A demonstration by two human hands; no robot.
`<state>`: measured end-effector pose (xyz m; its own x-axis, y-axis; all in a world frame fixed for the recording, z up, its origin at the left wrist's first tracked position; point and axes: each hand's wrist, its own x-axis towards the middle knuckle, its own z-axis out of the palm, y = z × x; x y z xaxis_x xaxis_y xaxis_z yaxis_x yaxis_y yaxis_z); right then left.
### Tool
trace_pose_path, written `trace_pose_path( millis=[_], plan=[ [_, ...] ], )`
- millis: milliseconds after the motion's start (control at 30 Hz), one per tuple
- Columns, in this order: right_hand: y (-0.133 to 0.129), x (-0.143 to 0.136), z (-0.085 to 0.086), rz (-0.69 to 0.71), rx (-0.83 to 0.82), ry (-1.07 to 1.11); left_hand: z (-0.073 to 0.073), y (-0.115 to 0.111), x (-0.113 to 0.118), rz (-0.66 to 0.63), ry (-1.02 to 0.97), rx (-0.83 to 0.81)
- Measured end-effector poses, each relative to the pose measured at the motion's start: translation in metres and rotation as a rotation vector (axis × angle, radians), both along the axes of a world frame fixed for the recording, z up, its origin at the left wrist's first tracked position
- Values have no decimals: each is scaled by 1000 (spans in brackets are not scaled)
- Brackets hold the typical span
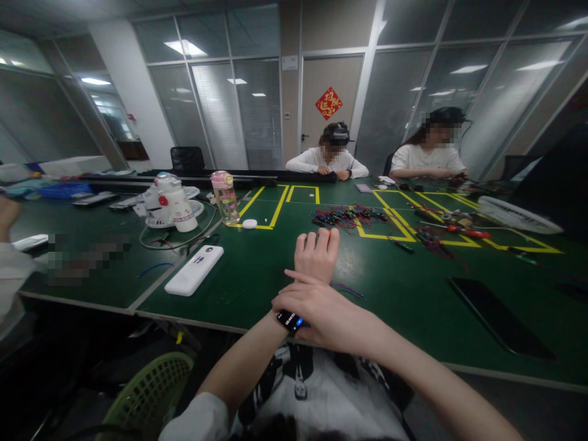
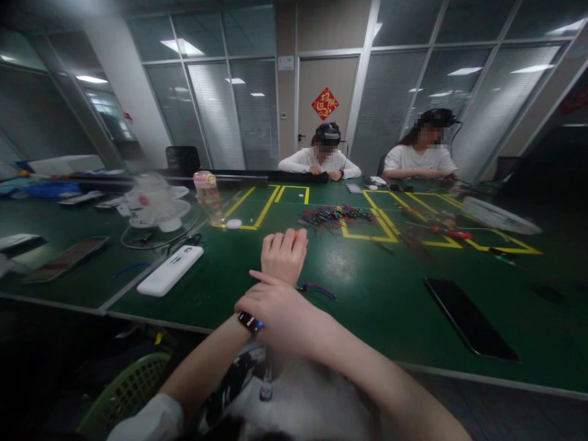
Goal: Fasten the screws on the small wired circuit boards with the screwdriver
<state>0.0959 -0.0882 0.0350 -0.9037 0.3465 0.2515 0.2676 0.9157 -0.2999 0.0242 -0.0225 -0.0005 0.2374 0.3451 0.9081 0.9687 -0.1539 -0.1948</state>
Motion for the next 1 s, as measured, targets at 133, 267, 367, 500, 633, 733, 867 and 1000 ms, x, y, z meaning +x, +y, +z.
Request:
trace_pose_path(
  millis=[133,267,367,500,633,733,867,1000],
  plan=[
    [1,-1,2,-18,29,4,-2,3,-2,-23,-18,-27],
    [3,-2,1,-54,114,5,-6,4,-2,-43,-22,-27],
    [3,-2,-1,-44,164,5,-8,4,-2,-55,-41,-35],
    [2,-2,-5,-63,180,10,-8,2,-1,-74,-44,-77],
    [-4,-1,-11,-56,164,23,-6,-3,2,-94,-59,-86],
    [-9,8,-15,7,179,140,-5,-6,3,-79,-79,-71],
    [2,42,-24,-124,359,600,-3,-12,0,-71,-31,-66],
    [38,80,-46,-589,449,668,2,-18,-1,-48,-53,-145]
  ],
)
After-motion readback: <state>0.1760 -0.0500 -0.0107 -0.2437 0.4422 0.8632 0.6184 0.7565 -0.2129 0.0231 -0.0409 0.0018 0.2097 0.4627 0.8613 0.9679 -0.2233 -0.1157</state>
